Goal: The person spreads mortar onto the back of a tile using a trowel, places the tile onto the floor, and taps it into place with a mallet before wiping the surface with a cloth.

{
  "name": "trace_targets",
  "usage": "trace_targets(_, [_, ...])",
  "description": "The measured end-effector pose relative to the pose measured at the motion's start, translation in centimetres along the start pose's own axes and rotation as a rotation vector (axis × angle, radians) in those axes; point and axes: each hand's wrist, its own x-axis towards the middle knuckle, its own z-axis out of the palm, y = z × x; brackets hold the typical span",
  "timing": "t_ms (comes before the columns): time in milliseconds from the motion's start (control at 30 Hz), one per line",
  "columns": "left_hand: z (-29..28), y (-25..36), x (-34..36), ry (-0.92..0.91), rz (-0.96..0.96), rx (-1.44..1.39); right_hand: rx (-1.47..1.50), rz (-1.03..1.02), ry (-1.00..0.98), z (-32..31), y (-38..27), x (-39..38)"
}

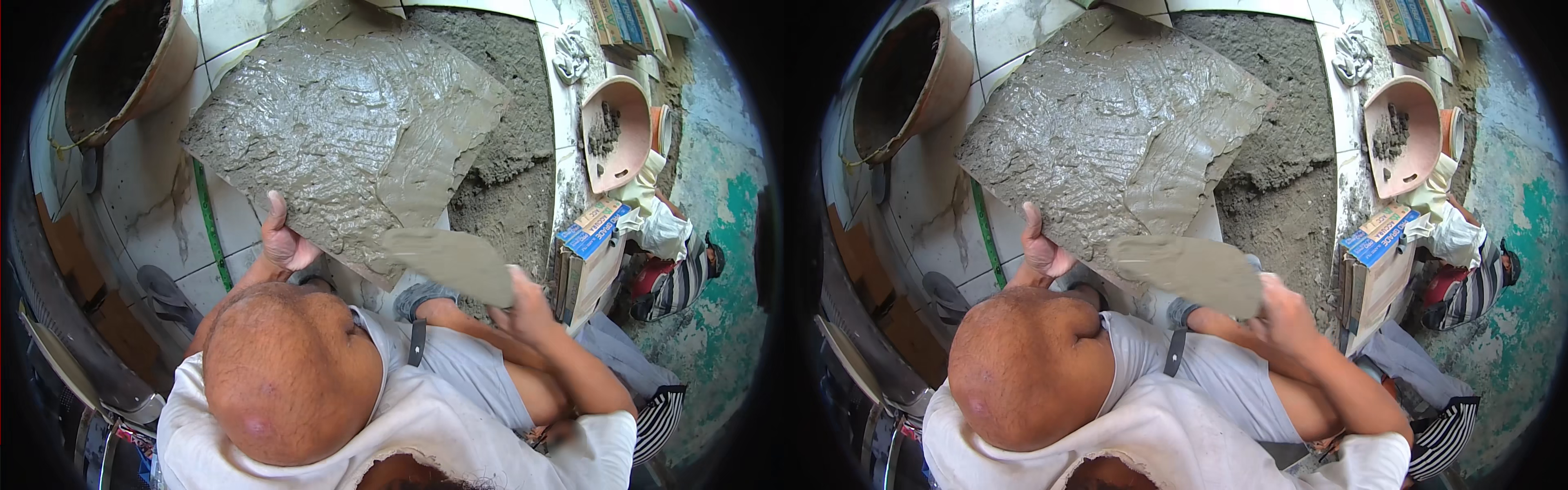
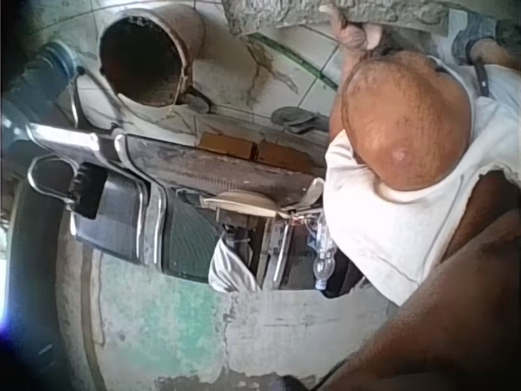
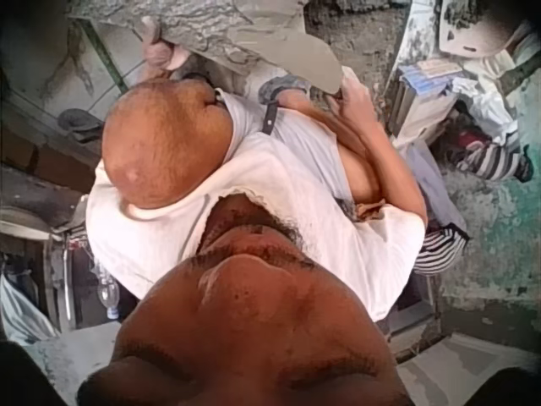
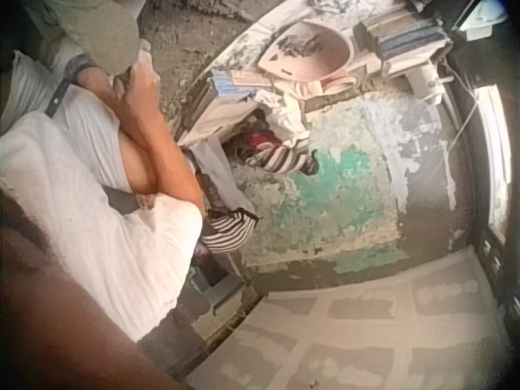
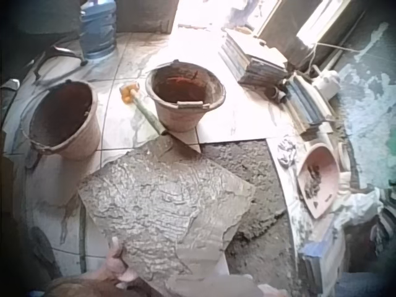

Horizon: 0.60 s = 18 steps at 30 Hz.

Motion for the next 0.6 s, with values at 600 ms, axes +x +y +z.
trace_targets(600, [-0.7,-0.1,-0.2,0.005,-0.021,-0.055,-0.390,-0.012,0.051,1.0,6.0,-6.0])
